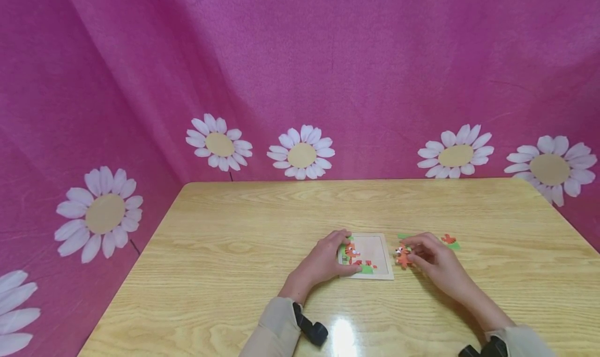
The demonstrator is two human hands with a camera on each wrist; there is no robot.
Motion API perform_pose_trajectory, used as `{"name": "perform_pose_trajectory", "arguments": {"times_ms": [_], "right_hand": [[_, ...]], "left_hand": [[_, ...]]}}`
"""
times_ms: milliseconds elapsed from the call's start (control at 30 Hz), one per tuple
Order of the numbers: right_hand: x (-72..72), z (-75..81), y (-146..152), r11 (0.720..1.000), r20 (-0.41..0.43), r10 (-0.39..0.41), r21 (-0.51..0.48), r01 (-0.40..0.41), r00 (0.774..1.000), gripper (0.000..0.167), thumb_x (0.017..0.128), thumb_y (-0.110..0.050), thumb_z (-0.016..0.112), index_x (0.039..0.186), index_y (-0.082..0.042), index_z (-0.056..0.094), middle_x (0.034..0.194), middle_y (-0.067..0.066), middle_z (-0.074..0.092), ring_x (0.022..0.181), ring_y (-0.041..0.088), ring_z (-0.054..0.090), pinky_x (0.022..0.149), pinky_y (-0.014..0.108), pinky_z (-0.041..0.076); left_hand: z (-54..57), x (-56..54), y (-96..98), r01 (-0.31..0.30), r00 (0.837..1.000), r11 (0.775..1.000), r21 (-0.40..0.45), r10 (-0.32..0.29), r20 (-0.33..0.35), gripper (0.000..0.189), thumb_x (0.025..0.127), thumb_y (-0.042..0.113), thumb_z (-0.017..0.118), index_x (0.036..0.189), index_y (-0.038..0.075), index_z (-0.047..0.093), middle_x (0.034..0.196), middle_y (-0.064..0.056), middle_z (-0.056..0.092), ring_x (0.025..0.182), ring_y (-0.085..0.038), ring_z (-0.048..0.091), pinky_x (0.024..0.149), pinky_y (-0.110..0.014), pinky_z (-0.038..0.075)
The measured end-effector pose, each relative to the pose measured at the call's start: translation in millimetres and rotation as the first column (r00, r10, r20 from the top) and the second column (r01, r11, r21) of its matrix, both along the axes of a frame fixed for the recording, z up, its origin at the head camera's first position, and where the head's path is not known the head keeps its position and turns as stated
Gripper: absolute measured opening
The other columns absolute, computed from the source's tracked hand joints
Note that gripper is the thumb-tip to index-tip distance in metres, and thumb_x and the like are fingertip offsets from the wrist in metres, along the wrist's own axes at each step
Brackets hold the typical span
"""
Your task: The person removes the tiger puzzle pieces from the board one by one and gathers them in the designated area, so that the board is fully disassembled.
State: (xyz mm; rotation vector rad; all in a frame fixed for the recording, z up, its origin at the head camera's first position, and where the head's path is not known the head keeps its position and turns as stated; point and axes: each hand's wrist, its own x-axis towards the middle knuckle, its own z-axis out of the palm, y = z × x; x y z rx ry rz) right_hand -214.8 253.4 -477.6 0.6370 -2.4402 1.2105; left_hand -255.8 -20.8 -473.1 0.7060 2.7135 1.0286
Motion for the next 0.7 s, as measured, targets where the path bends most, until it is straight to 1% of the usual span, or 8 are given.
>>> {"name": "perform_pose_trajectory", "arguments": {"times_ms": [100, 267, 333, 500, 567, 700], "right_hand": [[1.8, 0.5, 3.8, 1.0, -0.012, -0.009, 0.001, 0.009, 1.0, 0.032, 0.082, 0.011, 0.068, 0.111, 0.0, 0.066, 0.099, 0.009, 0.061, 0.077, -0.004, 0.058, 0.065, 0.012, 0.051], [6.0, 2.6, 10.7, 1.0, -0.005, -0.026, 0.009, 0.026, 1.0, 0.03, 0.084, 0.009, 0.067, 0.113, 0.001, 0.065, 0.099, 0.005, 0.06, 0.079, -0.006, 0.056, 0.065, 0.011, 0.051], [6.9, 2.6, 13.9, 0.999, -0.003, -0.044, 0.021, 0.044, 0.999, 0.03, 0.085, 0.008, 0.067, 0.113, 0.001, 0.065, 0.099, 0.003, 0.059, 0.079, -0.007, 0.055, 0.066, 0.01, 0.05], [7.9, -0.1, 22.4, 0.998, -0.036, -0.063, 0.021, 0.064, 0.997, 0.032, 0.083, 0.011, 0.068, 0.113, 0.001, 0.066, 0.095, 0.0, 0.059, 0.076, -0.007, 0.055, 0.063, 0.01, 0.048], [8.9, -0.4, 24.9, 0.998, -0.046, -0.058, 0.013, 0.059, 0.997, 0.032, 0.082, 0.012, 0.068, 0.112, 0.001, 0.066, 0.094, 0.0, 0.059, 0.075, -0.006, 0.055, 0.062, 0.01, 0.048], [11.7, 0.4, 28.8, 0.997, -0.045, -0.067, 0.034, 0.068, 0.997, 0.034, 0.082, 0.013, 0.068, 0.112, -0.002, 0.066, 0.096, 0.0, 0.058, 0.075, -0.005, 0.056, 0.064, 0.01, 0.049]], "left_hand": [[0.3, -0.1, -0.1, -0.002, 1.0, 1.0, -0.005, 0.002, 0.003, 0.073, 0.079, 0.041, 0.08, 0.139, 0.013, 0.05, 0.155, -0.001, 0.042, 0.143, -0.021, 0.039, 0.119, -0.037, 0.036], [0.8, -0.3, 0.1, -0.006, 1.0, 1.0, -0.011, 0.006, 0.007, 0.073, 0.079, 0.042, 0.08, 0.139, 0.013, 0.05, 0.155, 0.0, 0.041, 0.143, -0.021, 0.039, 0.119, -0.037, 0.035], [0.8, -0.5, 0.2, -0.006, 1.0, 1.0, -0.013, 0.007, 0.006, 0.073, 0.079, 0.042, 0.08, 0.139, 0.013, 0.05, 0.155, 0.0, 0.041, 0.143, -0.021, 0.039, 0.119, -0.037, 0.036], [0.2, -0.7, 0.1, -0.006, 1.0, 1.0, -0.013, 0.006, 0.006, 0.075, 0.079, 0.043, 0.08, 0.141, 0.014, 0.049, 0.155, 0.0, 0.042, 0.143, -0.021, 0.039, 0.119, -0.037, 0.036], [-0.1, -0.8, 0.2, -0.007, 1.0, 1.0, -0.011, 0.008, 0.008, 0.076, 0.079, 0.043, 0.08, 0.141, 0.014, 0.048, 0.155, -0.001, 0.042, 0.143, -0.021, 0.039, 0.119, -0.037, 0.035], [-0.2, -0.4, 0.6, -0.009, 1.0, 1.0, -0.011, 0.009, 0.009, 0.076, 0.079, 0.043, 0.08, 0.141, 0.014, 0.048, 0.155, -0.001, 0.041, 0.143, -0.021, 0.039, 0.119, -0.037, 0.035]]}}
